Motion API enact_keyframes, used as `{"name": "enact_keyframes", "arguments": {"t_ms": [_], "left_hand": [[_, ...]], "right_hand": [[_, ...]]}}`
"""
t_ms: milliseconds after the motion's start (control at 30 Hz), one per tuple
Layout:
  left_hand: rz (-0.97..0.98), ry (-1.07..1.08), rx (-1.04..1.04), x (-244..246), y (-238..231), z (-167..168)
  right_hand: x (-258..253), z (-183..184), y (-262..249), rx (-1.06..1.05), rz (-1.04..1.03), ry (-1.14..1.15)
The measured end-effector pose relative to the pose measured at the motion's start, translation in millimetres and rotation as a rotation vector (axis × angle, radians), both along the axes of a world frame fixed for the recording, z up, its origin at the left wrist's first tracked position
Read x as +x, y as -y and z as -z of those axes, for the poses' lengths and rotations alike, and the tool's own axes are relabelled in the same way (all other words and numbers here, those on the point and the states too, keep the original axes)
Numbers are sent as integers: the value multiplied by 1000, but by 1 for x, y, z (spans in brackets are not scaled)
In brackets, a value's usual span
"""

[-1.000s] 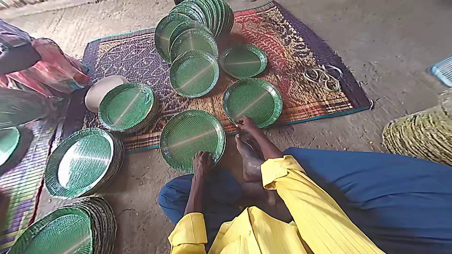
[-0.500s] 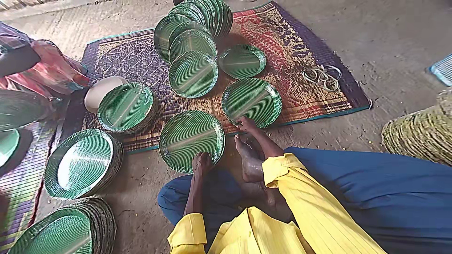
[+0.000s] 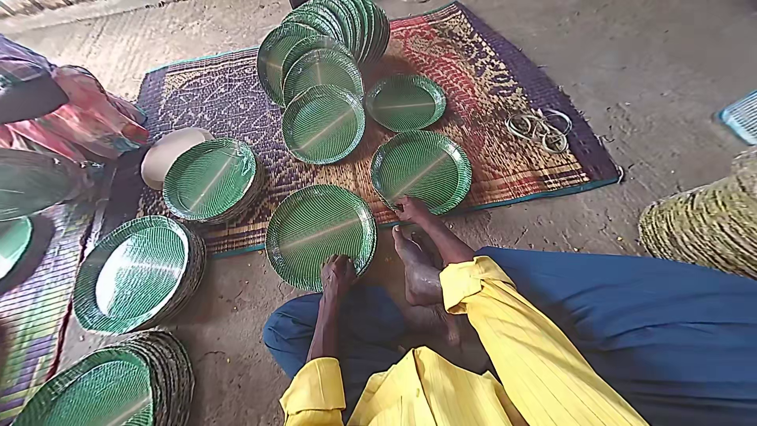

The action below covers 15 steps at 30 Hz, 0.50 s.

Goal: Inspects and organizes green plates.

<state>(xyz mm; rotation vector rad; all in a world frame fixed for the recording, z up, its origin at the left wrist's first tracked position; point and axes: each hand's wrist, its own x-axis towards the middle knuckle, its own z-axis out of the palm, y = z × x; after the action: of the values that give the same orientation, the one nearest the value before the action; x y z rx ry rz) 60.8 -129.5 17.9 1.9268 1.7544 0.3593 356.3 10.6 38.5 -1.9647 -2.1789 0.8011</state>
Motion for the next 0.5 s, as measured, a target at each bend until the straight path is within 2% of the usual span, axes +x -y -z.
{"name": "enact_keyframes", "arguments": {"t_ms": [500], "left_hand": [[-7,-6,-7,0,0,-3]], "right_hand": [[-1,7,1,41,97,-56]]}}
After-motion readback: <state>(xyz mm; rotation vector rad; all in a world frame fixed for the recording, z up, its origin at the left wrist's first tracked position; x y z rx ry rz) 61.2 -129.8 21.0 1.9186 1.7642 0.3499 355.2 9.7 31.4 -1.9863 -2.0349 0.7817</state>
